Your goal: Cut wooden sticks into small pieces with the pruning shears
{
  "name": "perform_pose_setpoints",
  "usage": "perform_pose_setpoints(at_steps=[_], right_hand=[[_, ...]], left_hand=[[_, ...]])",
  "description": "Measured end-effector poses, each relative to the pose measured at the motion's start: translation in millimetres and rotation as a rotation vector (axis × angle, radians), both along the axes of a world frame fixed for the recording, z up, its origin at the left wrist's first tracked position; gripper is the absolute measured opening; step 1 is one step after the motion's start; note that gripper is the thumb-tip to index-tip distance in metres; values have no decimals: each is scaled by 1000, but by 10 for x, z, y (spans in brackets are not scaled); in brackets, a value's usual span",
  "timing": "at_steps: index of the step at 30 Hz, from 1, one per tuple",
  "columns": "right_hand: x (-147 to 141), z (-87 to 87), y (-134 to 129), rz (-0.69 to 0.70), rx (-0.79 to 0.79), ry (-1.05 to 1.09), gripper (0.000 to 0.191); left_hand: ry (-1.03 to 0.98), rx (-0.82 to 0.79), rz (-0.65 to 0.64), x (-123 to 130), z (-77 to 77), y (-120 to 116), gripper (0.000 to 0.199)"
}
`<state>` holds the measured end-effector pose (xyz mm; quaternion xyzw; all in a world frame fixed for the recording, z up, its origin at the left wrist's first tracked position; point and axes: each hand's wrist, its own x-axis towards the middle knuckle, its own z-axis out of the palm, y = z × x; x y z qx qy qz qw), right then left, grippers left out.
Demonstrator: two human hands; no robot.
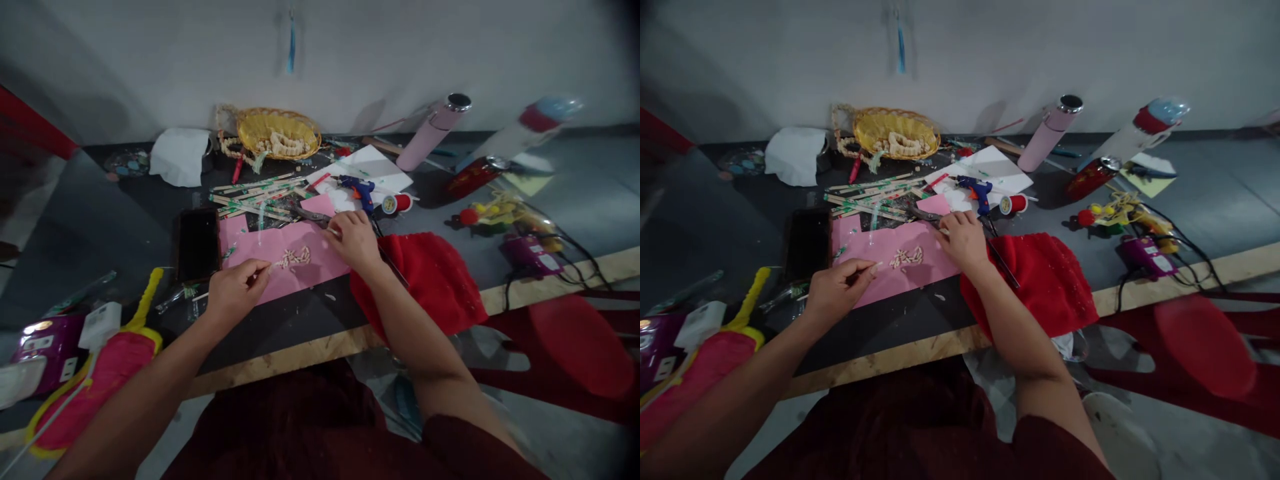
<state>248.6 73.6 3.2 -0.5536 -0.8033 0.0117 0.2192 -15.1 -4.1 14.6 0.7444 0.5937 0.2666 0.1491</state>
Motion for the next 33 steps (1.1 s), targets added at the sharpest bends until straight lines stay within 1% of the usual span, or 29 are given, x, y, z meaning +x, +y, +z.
perform_pose_setpoints(at_steps=[1, 3, 8, 11, 15, 17, 18, 20, 21, 22, 23, 24, 26, 27, 29, 30, 32, 33], right_hand=[[54, 19, 18, -55, -14, -41, 25], [116, 37, 31, -100, -55, -109, 29], [103, 7, -1, -136, -75, -201, 31], [87, -12, -5, -129, -106, -250, 32], [104, -7, 23, -119, -101, -220, 29], [133, 7, 52, -124, -52, -116, 26], [152, 17, 68, -124, -8, -27, 24], [186, 47, 93, -131, 93, 229, 23], [196, 68, 97, -136, 109, 387, 23], [198, 94, 90, -133, 84, 557, 22], [189, 122, 73, -111, 9, 724, 23], [169, 153, 45, -69, -112, 881, 24], [105, 212, -35, 77, -391, 1134, 28], [66, 236, -79, 138, -496, 1222, 27], [-7, 269, -160, 226, -614, 1319, 24], [-35, 276, -190, 258, -632, 1319, 21], [-70, 277, -228, 314, -592, 1206, 21], [-79, 272, -238, 340, -529, 1096, 25]], left_hand=[[3, 0, -4, -2, -2, 1, 18], [7, -1, -6, -5, -3, 3, 18], [-9, -15, 1, -3, 7, 7, 18], [-6, -10, -1, 6, 21, 3, 17], [-4, -20, -11, 5, 18, -3, 17], [-11, -33, -13, 0, 8, -4, 19], [-13, -37, -12, -1, 3, -5, 19], [-13, -49, -7, 1, -3, -6, 20], [-11, -55, -1, 3, -4, -5, 20], [-9, -61, 3, 5, -6, -4, 21], [-13, -69, 7, 6, -7, -2, 21], [-24, -80, 8, 4, -10, 1, 22], [-71, -96, 14, -6, -14, 9, 22], [-108, -106, 19, -14, -14, 12, 22], [-203, -125, 29, -29, 4, 14, 22], [-254, -134, 32, -33, 23, 12, 22], [-347, -147, 29, -33, 80, 2, 21], [-382, -159, 36, -29, 114, -4, 22]])
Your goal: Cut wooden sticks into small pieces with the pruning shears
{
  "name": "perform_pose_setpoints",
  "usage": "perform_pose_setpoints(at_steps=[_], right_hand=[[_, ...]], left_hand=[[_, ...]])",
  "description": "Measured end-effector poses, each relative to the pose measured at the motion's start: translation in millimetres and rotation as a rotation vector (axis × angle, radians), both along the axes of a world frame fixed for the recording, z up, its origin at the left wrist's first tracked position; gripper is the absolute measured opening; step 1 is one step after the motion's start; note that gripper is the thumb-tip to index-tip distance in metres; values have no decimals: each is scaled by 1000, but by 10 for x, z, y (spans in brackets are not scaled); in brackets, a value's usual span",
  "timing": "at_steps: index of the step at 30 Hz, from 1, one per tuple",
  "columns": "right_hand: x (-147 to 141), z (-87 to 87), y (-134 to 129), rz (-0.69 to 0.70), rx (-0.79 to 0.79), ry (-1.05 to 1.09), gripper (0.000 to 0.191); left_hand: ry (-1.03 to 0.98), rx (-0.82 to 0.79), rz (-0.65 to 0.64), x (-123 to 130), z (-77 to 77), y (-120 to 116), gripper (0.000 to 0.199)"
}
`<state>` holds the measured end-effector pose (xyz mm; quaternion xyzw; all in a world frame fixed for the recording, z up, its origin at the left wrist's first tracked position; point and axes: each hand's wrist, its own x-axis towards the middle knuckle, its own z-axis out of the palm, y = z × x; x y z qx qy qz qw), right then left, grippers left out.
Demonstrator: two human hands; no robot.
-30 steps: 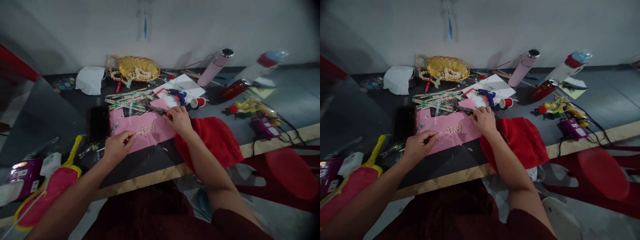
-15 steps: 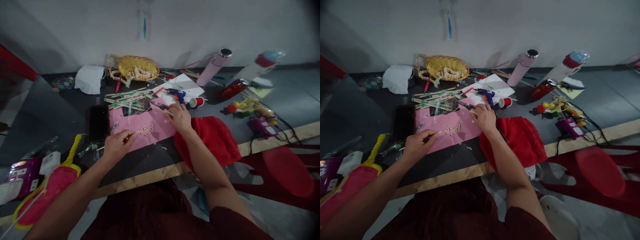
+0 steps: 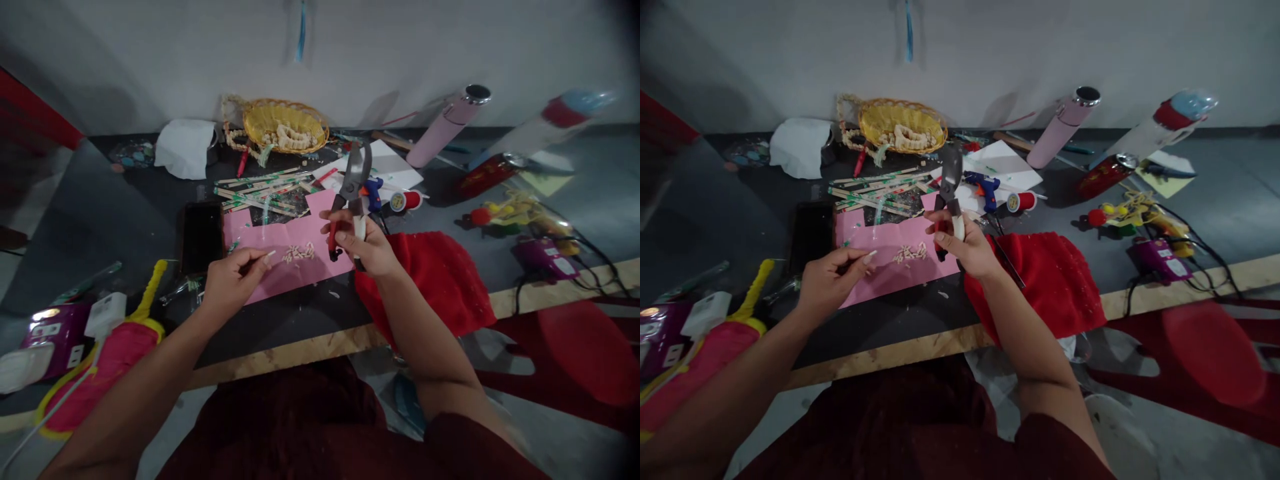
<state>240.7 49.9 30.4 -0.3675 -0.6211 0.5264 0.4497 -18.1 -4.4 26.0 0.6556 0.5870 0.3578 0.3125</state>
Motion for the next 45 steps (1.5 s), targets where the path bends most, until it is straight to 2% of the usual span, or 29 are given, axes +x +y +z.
perform_pose_setpoints(at_steps=[3, 5, 8, 10, 14, 19, 27, 37, 42, 45], right_hand=[[-29, -31, -19, -3, 346, -380, 34], [-71, -61, -44, -1, 507, -626, 34], [-168, -108, -108, 27, 571, -898, 36], [-231, -135, -150, 46, 575, -982, 38], [-304, -176, -193, 68, 581, -1004, 37], [-331, -184, -213, 55, 583, -1004, 31], [-367, -179, -256, 75, 597, -1004, 32], [-393, -183, -268, 92, 557, -986, 32], [-395, -217, -258, 86, 537, -914, 23], [-395, -254, -247, 58, 553, -836, 28]], left_hand=[[-133, -52, 54, 1, 83, 2, 19], [-269, -88, 103, -18, 103, 27, 18], [-465, -94, 150, -60, 91, 79, 16], [-536, -86, 156, -76, 81, 101, 16], [-564, -92, 132, -55, 89, 86, 14], [-491, -79, 78, -19, 85, 41, 12], [-409, -90, 29, -23, 79, 19, 19], [-362, -93, 33, -12, 116, 3, 19], [-315, -92, 34, -16, 147, -4, 21], [-308, -85, 34, -22, 149, -4, 21]])
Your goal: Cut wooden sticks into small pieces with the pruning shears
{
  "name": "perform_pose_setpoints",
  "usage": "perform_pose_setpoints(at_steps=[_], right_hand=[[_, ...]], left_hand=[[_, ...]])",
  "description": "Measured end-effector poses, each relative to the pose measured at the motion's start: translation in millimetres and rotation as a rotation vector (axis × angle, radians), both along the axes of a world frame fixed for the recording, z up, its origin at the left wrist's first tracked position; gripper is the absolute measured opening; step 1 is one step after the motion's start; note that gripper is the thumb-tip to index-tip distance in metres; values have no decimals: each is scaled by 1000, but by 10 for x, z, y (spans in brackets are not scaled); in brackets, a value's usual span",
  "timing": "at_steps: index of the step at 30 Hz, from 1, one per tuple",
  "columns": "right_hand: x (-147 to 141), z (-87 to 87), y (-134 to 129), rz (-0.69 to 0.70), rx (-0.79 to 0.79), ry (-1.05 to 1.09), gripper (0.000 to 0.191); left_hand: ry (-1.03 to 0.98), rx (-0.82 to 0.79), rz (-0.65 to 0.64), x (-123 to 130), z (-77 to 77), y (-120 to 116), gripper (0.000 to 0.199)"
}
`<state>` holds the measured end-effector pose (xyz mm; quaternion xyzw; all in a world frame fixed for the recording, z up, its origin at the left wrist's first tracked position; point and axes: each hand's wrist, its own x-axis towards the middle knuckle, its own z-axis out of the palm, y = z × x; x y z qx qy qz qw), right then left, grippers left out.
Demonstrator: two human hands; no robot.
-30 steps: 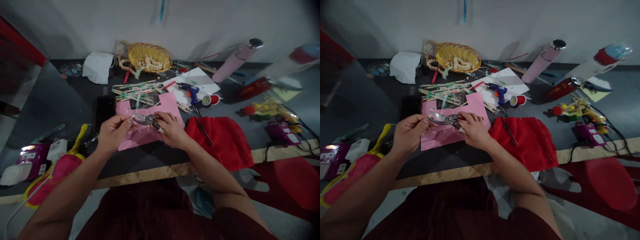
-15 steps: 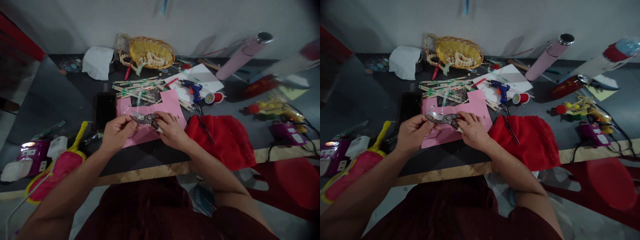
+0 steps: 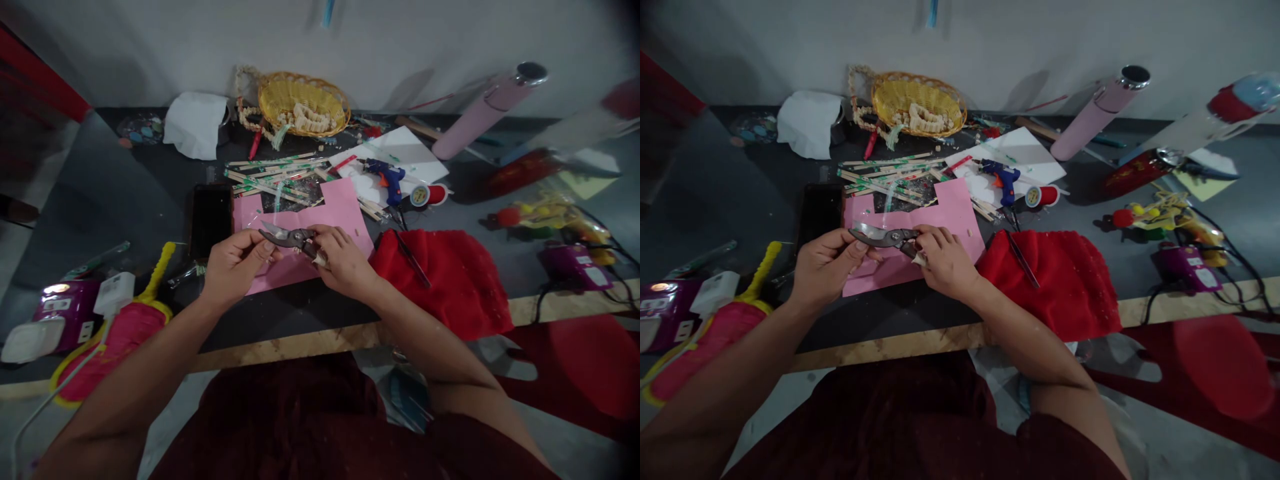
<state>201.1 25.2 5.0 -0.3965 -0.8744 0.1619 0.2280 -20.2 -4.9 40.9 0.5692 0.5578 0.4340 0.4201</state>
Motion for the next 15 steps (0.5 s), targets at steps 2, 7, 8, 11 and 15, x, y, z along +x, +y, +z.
perform_pose_setpoints(at_steps=[2, 7, 8, 11, 15], right_hand=[[-5, -20, 3, -11, 13, 36, 42], [-18, -33, -1, -28, -15, -92, 72], [-17, -30, -2, -34, -33, -120, 71], [-9, -19, 3, -50, -73, -140, 64], [17, 3, 34, -82, -66, -86, 57]], left_hand=[[-3, 4, 3, -2, 1, 1, 22], [38, 17, -21, 2, 23, -14, 22], [56, 26, -26, 4, 27, -20, 22], [111, 55, -41, 8, 25, -31, 22], [81, 62, -58, 6, -31, -18, 19]])
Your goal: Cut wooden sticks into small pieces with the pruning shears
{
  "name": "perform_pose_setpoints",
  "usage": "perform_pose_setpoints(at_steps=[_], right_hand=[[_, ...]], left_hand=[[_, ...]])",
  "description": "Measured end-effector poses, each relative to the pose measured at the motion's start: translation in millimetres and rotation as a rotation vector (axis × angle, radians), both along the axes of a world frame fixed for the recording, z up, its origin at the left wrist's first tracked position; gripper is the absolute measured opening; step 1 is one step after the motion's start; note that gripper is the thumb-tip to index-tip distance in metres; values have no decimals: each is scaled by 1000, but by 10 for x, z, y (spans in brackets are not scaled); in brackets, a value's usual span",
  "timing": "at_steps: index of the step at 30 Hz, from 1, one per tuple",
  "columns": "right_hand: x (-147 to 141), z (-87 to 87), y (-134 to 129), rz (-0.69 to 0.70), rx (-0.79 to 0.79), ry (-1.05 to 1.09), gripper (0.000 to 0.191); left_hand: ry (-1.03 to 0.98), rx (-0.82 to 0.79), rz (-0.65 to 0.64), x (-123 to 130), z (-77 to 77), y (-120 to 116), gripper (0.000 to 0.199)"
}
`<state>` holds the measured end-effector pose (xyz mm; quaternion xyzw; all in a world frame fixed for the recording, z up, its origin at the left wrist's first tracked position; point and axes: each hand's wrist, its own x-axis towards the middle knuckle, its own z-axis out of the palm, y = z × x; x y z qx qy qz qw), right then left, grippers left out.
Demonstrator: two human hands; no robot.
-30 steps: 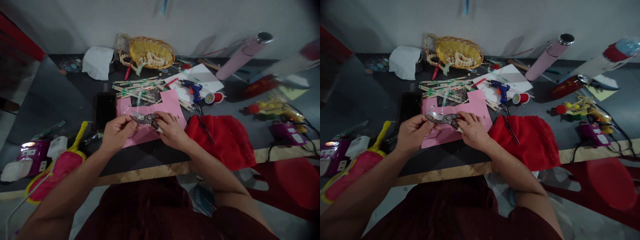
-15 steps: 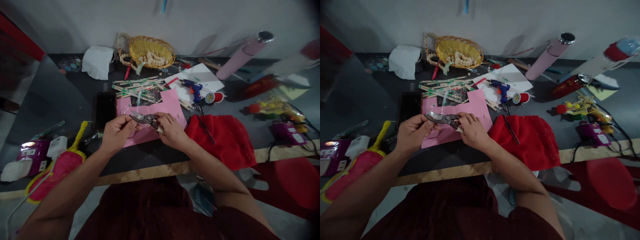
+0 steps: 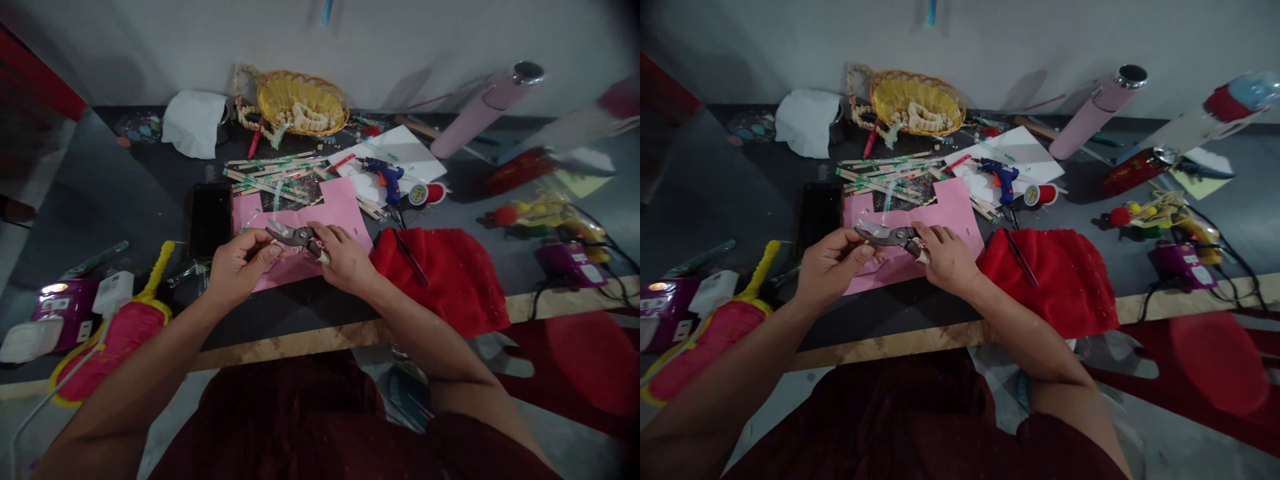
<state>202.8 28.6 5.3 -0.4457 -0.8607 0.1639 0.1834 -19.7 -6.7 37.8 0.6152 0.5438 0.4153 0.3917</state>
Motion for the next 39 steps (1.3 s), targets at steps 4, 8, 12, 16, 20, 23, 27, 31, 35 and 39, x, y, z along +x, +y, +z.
perform_pose_setpoints(at_steps=[4, 8, 12, 16, 20, 23, 27, 31, 35, 39], right_hand=[[30, 33, 22, -58, 5, 5, 51], [44, 47, 10, -50, 25, -43, 47], [50, 33, 33, -46, 13, -76, 48], [80, 12, 85, 15, -9, -64, 59], [110, 15, 94, 6, -13, -87, 64], [101, 21, 70, -6, -1, -66, 60], [71, 27, 30, -30, 9, -69, 49], [66, 40, 24, -64, 14, -114, 44], [75, 63, 50, -71, 2, -124, 49], [97, 75, 77, -42, -24, -160, 58]], left_hand=[[64, 26, 54, 8, -34, 6, 17], [84, 19, 59, 21, -10, -9, 15], [55, -33, 49, 7, -9, 13, 15], [-69, -118, -30, -21, -55, 53, 15], [-225, -210, -105, -28, -96, 68, 21], [-251, -230, -89, -22, -103, 67, 22], [-268, -238, -52, -2, -99, 56, 20], [-195, -205, -17, 22, -88, 45, 20], [-75, -105, 6, 23, -86, 46, 15], [20, -64, -16, 7, -105, 52, 18]])
